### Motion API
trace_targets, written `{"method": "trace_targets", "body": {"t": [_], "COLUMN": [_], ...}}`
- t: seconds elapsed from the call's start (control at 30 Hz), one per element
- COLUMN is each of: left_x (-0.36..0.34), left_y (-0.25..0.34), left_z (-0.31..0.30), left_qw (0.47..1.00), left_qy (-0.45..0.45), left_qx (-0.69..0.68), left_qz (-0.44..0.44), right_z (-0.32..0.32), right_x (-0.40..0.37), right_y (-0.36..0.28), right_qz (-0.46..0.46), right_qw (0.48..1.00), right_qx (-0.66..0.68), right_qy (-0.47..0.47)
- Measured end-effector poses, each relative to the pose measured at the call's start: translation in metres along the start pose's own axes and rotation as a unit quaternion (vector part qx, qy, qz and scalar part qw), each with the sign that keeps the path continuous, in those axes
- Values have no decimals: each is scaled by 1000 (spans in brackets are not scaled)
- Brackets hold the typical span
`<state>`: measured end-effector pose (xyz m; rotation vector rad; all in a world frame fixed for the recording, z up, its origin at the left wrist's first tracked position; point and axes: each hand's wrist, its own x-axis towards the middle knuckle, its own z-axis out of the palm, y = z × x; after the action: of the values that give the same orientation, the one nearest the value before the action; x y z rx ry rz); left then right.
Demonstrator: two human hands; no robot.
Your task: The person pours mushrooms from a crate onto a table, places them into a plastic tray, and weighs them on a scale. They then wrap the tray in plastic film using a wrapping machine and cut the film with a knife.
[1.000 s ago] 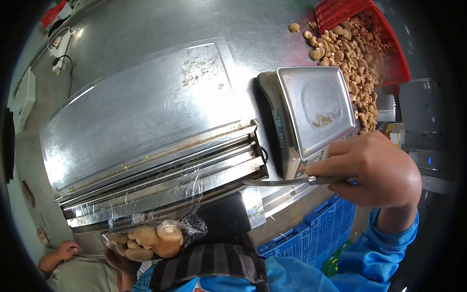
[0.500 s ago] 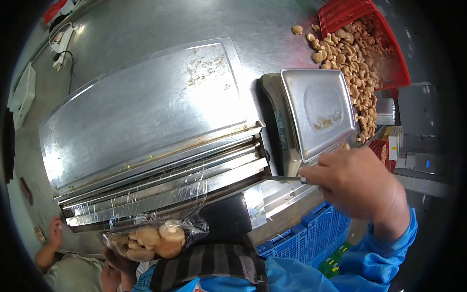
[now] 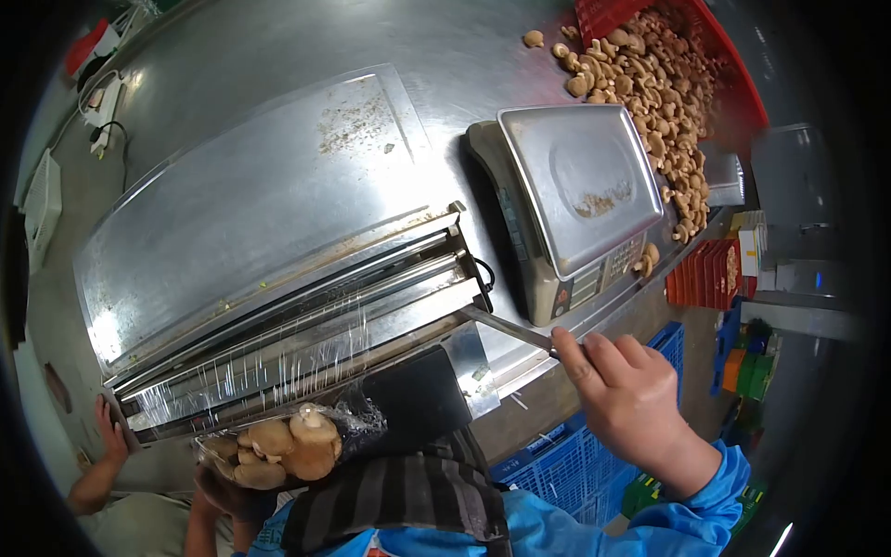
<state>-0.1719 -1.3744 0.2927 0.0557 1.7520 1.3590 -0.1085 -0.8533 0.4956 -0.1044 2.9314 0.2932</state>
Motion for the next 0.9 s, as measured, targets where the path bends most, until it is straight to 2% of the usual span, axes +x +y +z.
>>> {"method": "trace_targets", "body": {"t": [0.07, 0.13, 0.23, 0.37, 0.43, 0.5, 0.63, 0.7, 0.8, 0.83, 0.9], "left_x": [-1, -5, -3, -2, -13, -12, -11, -11, -8, -10, -12], "left_y": [3, -8, 5, 25, -41, -45, -16, -9, -2, 0, -19], "left_z": [-15, -20, -8, -3, -15, -11, 2, 4, 1, -2, -9], "left_qw": [990, 979, 989, 959, 939, 931, 965, 965, 929, 912, 896], "left_qy": [-91, -96, -67, -56, 36, 88, 91, 81, 59, 55, 79], "left_qx": [108, 174, 126, 261, 293, 278, 184, 199, 303, 339, 366], "left_qz": [-20, 33, 23, 98, 180, 220, 162, 151, 206, 225, 238], "right_z": [12, 21, 36, 52, 37, 12, -24, -43, -60, -62, -64], "right_x": [-11, -17, -25, -31, -23, -11, 18, 38, 61, 67, 81], "right_y": [-3, -7, -12, -8, 0, 6, 19, 23, 20, 20, 30], "right_qz": [11, 30, 50, 45, 18, -7, -57, -97, -124, -139, -162], "right_qw": [1000, 999, 996, 993, 996, 999, 997, 992, 983, 983, 972], "right_qx": [-2, -2, 5, 1, -1, -9, -12, -5, -9, -1, 108], "right_qy": [24, 43, 79, 110, 82, 40, -56, -84, -132, -121, -133]}}
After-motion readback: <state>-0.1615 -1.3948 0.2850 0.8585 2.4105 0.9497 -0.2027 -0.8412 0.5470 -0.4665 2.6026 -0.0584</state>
